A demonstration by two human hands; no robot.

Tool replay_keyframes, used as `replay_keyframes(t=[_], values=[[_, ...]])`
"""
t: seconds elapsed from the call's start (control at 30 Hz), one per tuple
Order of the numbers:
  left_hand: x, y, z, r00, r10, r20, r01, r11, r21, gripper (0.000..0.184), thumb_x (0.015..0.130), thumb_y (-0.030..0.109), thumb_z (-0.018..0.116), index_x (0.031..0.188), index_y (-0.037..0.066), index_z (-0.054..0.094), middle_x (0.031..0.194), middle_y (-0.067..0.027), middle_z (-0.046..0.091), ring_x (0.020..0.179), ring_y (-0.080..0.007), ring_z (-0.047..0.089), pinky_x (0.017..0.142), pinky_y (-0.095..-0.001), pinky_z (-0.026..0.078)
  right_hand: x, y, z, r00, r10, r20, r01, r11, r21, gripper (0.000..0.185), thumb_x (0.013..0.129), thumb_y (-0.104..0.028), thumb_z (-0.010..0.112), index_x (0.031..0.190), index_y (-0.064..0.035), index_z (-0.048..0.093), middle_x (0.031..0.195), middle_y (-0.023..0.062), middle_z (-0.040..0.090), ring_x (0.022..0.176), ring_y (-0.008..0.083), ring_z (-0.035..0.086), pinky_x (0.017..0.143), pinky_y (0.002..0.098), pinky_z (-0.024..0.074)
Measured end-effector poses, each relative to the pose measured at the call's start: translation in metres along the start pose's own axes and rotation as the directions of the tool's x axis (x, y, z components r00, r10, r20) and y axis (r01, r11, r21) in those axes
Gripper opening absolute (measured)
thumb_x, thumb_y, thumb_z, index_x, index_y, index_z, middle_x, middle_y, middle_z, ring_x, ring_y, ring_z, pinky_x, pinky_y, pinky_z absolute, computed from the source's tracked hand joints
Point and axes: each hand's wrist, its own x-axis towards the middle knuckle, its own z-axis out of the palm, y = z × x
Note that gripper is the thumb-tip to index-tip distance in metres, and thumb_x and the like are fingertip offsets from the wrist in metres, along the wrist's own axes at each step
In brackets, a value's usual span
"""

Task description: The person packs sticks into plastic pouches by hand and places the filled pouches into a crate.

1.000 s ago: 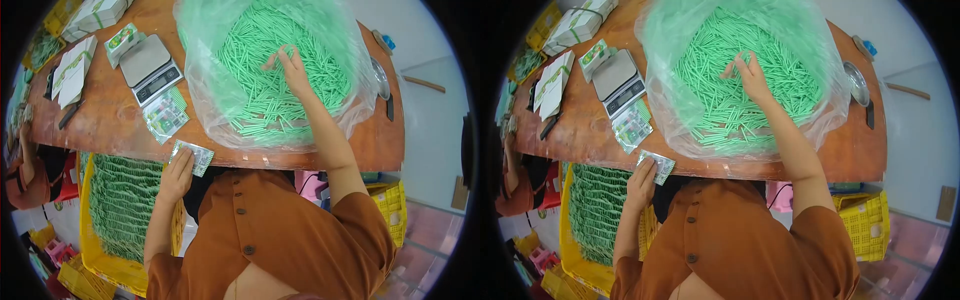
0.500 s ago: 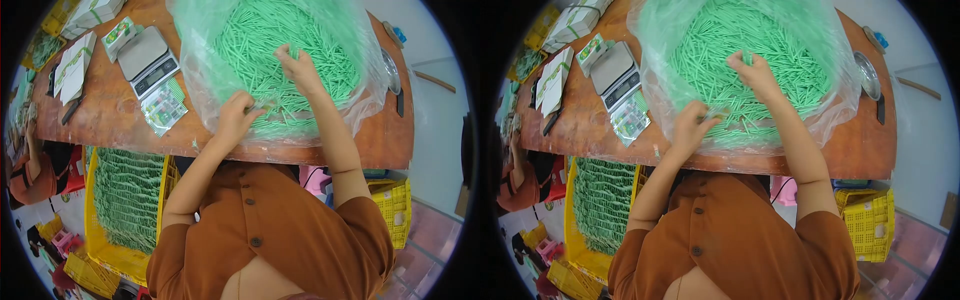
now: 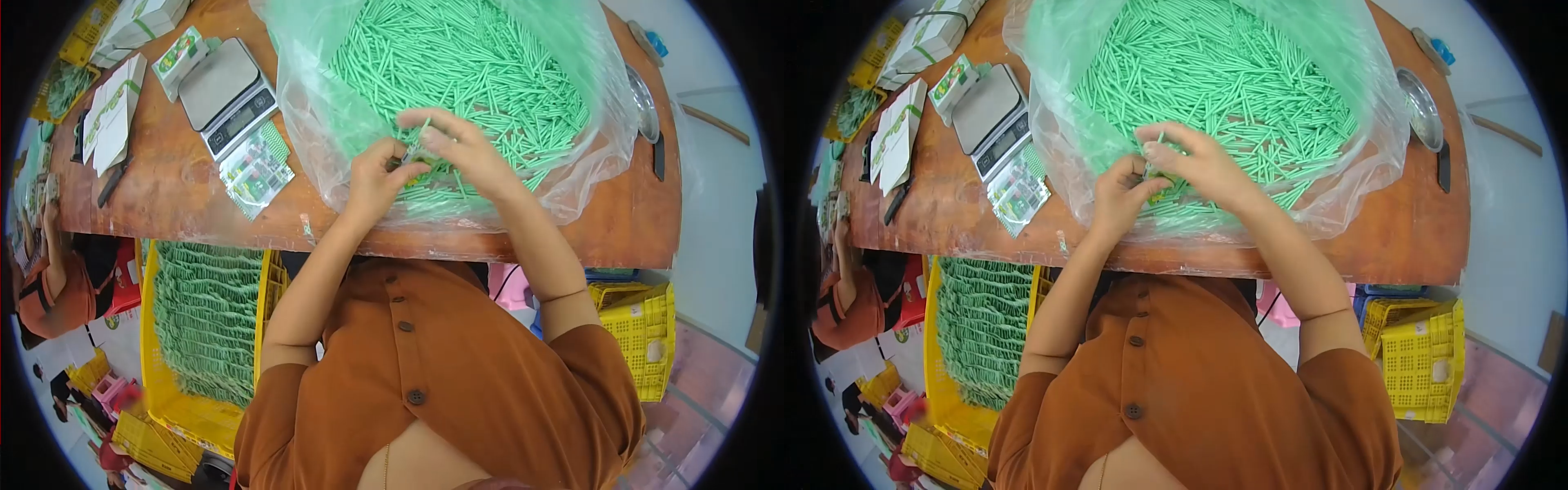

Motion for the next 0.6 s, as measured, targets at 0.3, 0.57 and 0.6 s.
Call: replay_keyframes(t=[0.3,0.57,0.6], values=[[0.035,0.060,-0.003,0.984,-0.123,0.132,0.179,0.587,-0.790,0.026,0.085,0.012,0.057,0.109,0.001,0.056,0.105,-0.0058,0.059,0.096,-0.0166,0.056,0.079,-0.0351,0.050,0.019,-0.034,-0.015,0.860,-0.472,-0.193,0.345,0.817,-0.462,0.026,0.074,-0.011,0.066,0.099,-0.0031,0.061,0.089,0.0078,0.061,0.082,0.0169,0.056,0.071,0.0275,0.0436],[0.034,0.049,-0.015,0.991,-0.027,0.128,0.126,0.457,-0.881,0.022,0.087,0.011,0.054,0.105,0.000,0.059,0.107,-0.0093,0.060,0.100,-0.0225,0.057,0.087,-0.0416,0.048,0.021,-0.081,-0.010,0.769,-0.638,0.043,0.428,0.463,-0.776,0.021,0.085,-0.020,0.049,0.090,-0.0051,0.063,0.087,0.0041,0.062,0.085,0.0219,0.053,0.078,0.0344,0.0386],[0.033,0.050,-0.019,0.991,-0.024,0.131,0.127,0.463,-0.877,0.022,0.087,0.011,0.054,0.105,0.000,0.058,0.107,-0.0096,0.059,0.100,-0.0225,0.056,0.087,-0.0413,0.048,0.021,-0.084,-0.009,0.796,-0.603,-0.050,0.415,0.605,-0.680,0.019,0.085,-0.019,0.050,0.089,-0.0050,0.063,0.083,0.0035,0.062,0.083,0.0223,0.053,0.078,0.0346,0.0387]])
